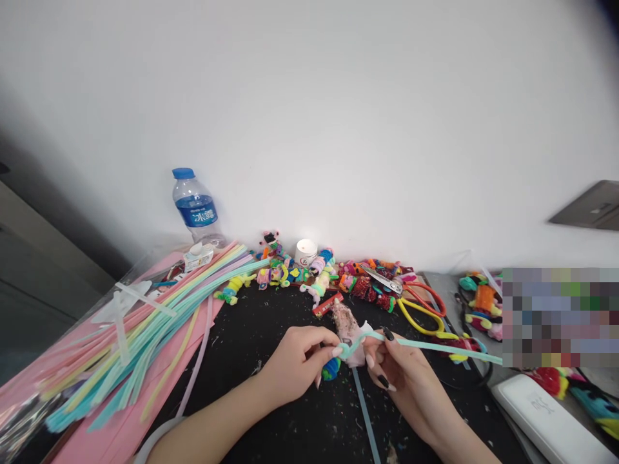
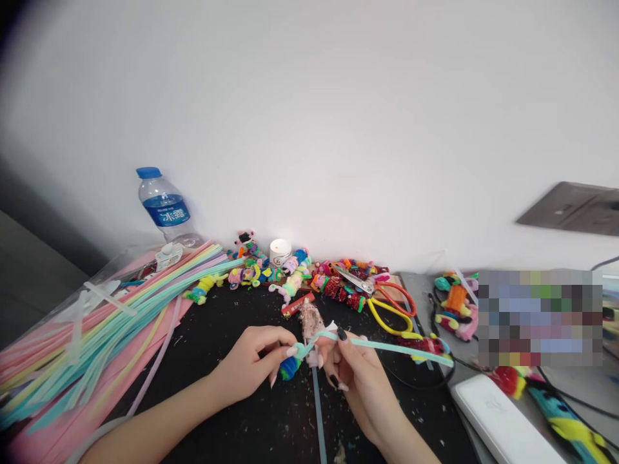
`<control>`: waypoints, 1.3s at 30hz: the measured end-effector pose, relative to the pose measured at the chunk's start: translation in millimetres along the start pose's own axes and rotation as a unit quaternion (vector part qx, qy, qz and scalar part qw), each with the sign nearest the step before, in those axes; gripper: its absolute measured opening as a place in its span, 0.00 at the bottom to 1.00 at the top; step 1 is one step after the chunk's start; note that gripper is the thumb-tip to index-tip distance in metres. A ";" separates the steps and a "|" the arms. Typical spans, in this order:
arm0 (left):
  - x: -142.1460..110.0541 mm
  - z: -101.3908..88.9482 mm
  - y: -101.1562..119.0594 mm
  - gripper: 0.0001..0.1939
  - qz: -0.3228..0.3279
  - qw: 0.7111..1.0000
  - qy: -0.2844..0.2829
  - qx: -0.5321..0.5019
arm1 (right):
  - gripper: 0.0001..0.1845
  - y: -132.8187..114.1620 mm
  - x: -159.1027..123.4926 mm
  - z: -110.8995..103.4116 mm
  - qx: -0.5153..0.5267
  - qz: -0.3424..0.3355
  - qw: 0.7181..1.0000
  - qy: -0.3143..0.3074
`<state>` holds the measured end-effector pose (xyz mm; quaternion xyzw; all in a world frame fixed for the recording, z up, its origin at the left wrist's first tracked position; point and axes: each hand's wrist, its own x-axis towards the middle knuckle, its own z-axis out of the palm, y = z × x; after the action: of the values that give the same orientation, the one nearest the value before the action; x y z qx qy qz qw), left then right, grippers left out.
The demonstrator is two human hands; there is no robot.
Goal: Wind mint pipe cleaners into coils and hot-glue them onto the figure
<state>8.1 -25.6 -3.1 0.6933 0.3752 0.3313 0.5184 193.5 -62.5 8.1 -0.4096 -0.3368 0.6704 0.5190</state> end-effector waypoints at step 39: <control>-5.4 2.8 6.1 0.07 0.064 0.987 -0.094 0.114 | 0.22 9.9 -4.2 -4.2 -0.121 0.012 0.991 -0.059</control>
<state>8.8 -32.7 1.7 0.7988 0.3146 0.2519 0.4467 193.6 -68.8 -1.6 -0.4337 -0.4406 0.6535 0.4367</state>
